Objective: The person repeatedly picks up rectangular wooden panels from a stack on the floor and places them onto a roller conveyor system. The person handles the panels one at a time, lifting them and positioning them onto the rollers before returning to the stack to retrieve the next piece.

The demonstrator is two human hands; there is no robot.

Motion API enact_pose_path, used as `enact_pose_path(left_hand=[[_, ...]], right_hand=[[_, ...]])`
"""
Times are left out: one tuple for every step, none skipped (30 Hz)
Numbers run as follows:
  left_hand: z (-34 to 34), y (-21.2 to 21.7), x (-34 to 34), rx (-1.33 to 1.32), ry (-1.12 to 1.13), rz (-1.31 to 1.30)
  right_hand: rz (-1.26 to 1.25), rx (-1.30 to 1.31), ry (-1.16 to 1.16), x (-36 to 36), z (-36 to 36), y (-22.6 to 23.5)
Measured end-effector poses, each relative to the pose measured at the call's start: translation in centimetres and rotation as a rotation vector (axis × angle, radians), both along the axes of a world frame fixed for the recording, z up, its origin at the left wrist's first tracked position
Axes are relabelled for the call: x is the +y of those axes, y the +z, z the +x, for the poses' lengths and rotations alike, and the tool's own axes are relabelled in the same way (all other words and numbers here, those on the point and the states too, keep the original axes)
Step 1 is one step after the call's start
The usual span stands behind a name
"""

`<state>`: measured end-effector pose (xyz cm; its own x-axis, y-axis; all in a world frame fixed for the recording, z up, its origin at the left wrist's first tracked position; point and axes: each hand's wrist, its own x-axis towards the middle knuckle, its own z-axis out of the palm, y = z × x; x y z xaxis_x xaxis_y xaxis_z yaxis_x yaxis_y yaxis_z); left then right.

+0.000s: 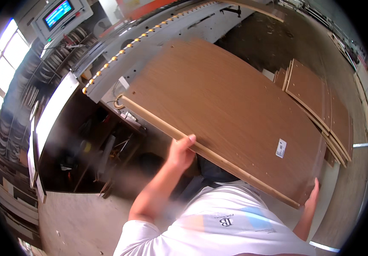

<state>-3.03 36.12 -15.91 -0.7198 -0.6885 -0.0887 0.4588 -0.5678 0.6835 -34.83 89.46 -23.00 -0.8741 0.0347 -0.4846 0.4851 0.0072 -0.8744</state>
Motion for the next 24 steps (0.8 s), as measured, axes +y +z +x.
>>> enact_pose_path(left_hand=[[0.6,0.2,-1.9,0.011,0.044,-0.013],[1.1,0.5,-3.8,0.023,0.087,-0.026],[1.4,1.4,-5.5,0.020,0.156,0.021],[1.5,2.4,-7.0,0.015,0.229,0.067],[1.5,4.7,-7.8,0.024,0.289,-0.008],[1.8,5.3,-9.8,0.067,0.309,0.007],[2.1,5.7,-11.8,0.101,0.299,-0.011],[2.5,6.1,-13.6,0.133,0.292,-0.028],[2.5,6.5,-15.3,0.124,0.309,-0.051],[2.5,6.8,-16.9,0.113,0.326,-0.074],[2.7,6.9,-18.2,0.101,0.345,-0.096],[3.1,6.7,-19.5,0.102,0.360,-0.110],[3.2,6.3,-20.7,0.107,0.371,-0.123],[3.4,5.9,-21.6,0.112,0.383,-0.137],[3.5,5.4,-22.1,0.126,0.378,-0.217],[3.0,5.9,-21.5,0.066,0.406,-0.267],[2.7,6.9,-19.8,-0.009,0.442,-0.317],[2.7,7.7,-18.9,-0.078,0.479,-0.367],[3.2,8.0,-18.6,-0.123,0.472,-0.375],[3.7,8.4,-18.1,-0.175,0.525,-0.401],[3.6,9.6,-17.2,-0.216,0.573,-0.433],[3.5,10.2,-16.8,-0.258,0.622,-0.465],[3.9,10.1,-17.0,-0.315,0.641,-0.484],[4.6,10.3,-17.3,-0.360,0.632,-0.498]], right_hand=[[-0.064,-0.015,0.030,-2.2,0.2,1.0],[-0.118,0.002,0.050,-4.0,0.0,1.2],[-0.175,0.018,0.067,-5.8,-0.3,1.0],[-0.233,0.031,0.087,-7.9,-0.6,1.2],[-0.203,-0.004,0.066,-10.9,-0.1,2.9],[-0.263,0.011,0.113,-13.3,0.2,3.9],[-0.319,0.024,0.156,-15.2,0.4,4.7],[-0.373,0.034,0.200,-17.1,0.7,5.5],[-0.433,0.035,0.209,-19.1,0.9,6.1],[-0.426,0.059,0.211,-21.2,1.5,7.2],[-0.419,0.082,0.216,-23.5,2.5,8.7],[-0.413,0.106,0.222,-25.5,3.4,10.0],[-0.494,0.100,0.255,-27.0,4.2,11.1],[-0.529,0.084,0.306,-27.9,4.9,11.4],[-0.562,0.068,0.354,-28.7,5.5,11.5],[-0.587,0.052,0.395,-29.6,6.6,11.7],[-0.544,0.104,0.382,-31.0,8.8,14.2],[-0.541,0.183,0.507,-31.2,8.5,14.6],[-0.533,0.256,0.631,-31.1,8.3,14.7],[-0.526,0.328,0.755,-31.2,8.2,14.7],[-0.522,0.353,0.791,-31.8,8.3,14.8],[-0.517,0.379,0.827,-32.7,8.8,15.0],[-0.512,0.404,0.862,-33.4,9.2,15.1],[-0.540,0.421,0.912,-34.0,9.5,15.1]])
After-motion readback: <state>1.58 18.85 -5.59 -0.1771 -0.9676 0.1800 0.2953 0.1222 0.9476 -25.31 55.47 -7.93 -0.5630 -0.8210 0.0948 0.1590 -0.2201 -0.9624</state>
